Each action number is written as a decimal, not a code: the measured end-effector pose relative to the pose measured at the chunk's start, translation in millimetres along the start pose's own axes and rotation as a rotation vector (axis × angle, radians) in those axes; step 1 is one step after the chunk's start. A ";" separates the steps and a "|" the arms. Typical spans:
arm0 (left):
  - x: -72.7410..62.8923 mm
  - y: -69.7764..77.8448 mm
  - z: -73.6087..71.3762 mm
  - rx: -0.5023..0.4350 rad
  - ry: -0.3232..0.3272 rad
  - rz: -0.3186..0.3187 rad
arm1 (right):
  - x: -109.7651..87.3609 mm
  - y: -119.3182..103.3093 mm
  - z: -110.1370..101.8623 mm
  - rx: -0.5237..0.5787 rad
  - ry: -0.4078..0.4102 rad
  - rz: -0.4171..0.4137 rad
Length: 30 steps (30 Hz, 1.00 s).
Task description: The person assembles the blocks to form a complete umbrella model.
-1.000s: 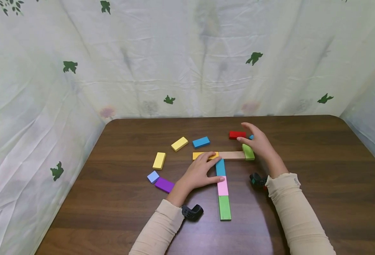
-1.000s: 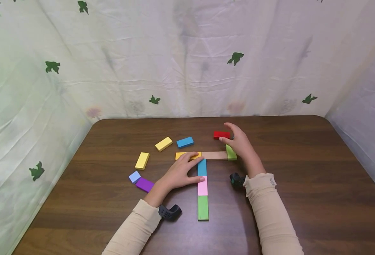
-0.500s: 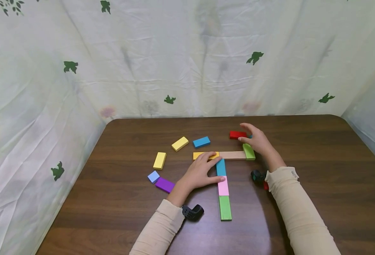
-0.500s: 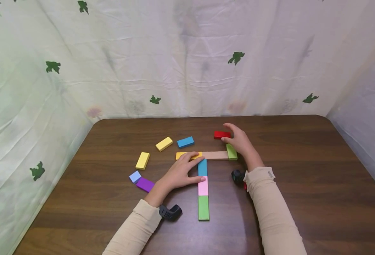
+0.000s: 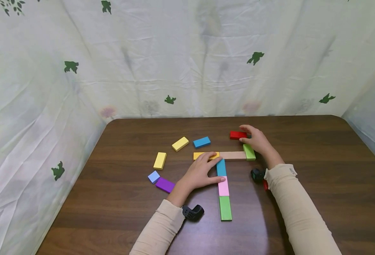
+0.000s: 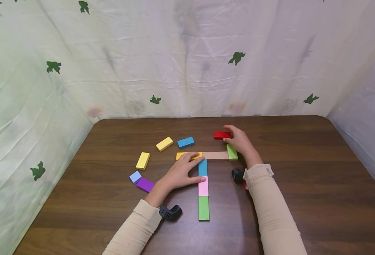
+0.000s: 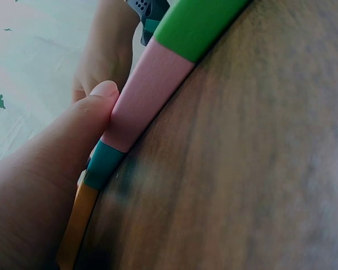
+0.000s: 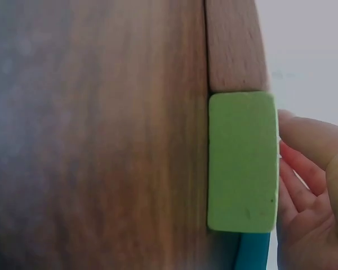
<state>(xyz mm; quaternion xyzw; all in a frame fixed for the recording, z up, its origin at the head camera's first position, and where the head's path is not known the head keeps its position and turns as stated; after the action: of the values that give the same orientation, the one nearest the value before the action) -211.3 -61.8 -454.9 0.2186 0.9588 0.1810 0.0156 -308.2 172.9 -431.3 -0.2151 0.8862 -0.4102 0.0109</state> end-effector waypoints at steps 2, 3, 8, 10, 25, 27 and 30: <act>0.0 0.0 -0.1 -0.001 0.003 0.000 | 1.1 1.0 0.4 -0.002 0.001 0.001; 0.0 0.0 -0.3 0.000 0.004 0.000 | 1.6 1.4 0.5 -0.003 0.001 0.002; 0.1 -0.1 -0.6 0.000 0.008 0.005 | 3.1 2.3 1.0 -0.007 0.004 0.003; 0.2 0.1 -1.0 0.000 0.008 0.006 | 3.5 2.2 1.5 -0.010 0.005 -0.001; 0.9 0.1 -0.7 0.004 -0.007 -0.001 | 4.9 -0.6 -0.2 -0.110 -0.029 -0.026; 1.0 0.0 -0.6 0.005 -0.010 -0.003 | 4.7 -0.2 -1.0 -0.122 -0.036 -0.031; 1.2 -0.3 -0.2 0.007 -0.008 -0.003 | 4.8 0.8 -2.5 -0.128 -0.038 -0.033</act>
<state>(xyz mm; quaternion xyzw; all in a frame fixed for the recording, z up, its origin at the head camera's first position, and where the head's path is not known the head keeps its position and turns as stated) -212.5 -61.7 -454.7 0.2179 0.9596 0.1767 0.0191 -313.3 173.3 -429.5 -0.2377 0.9065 -0.3488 0.0071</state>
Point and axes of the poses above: each hand's wrist, its own x-axis towards the middle knuckle, its own z-axis out of the palm, y = z × x, the point moved 2 cm from there along x, towards the middle knuckle, and after that the axes turned 12 degrees about -z, right-handed, at the moved point
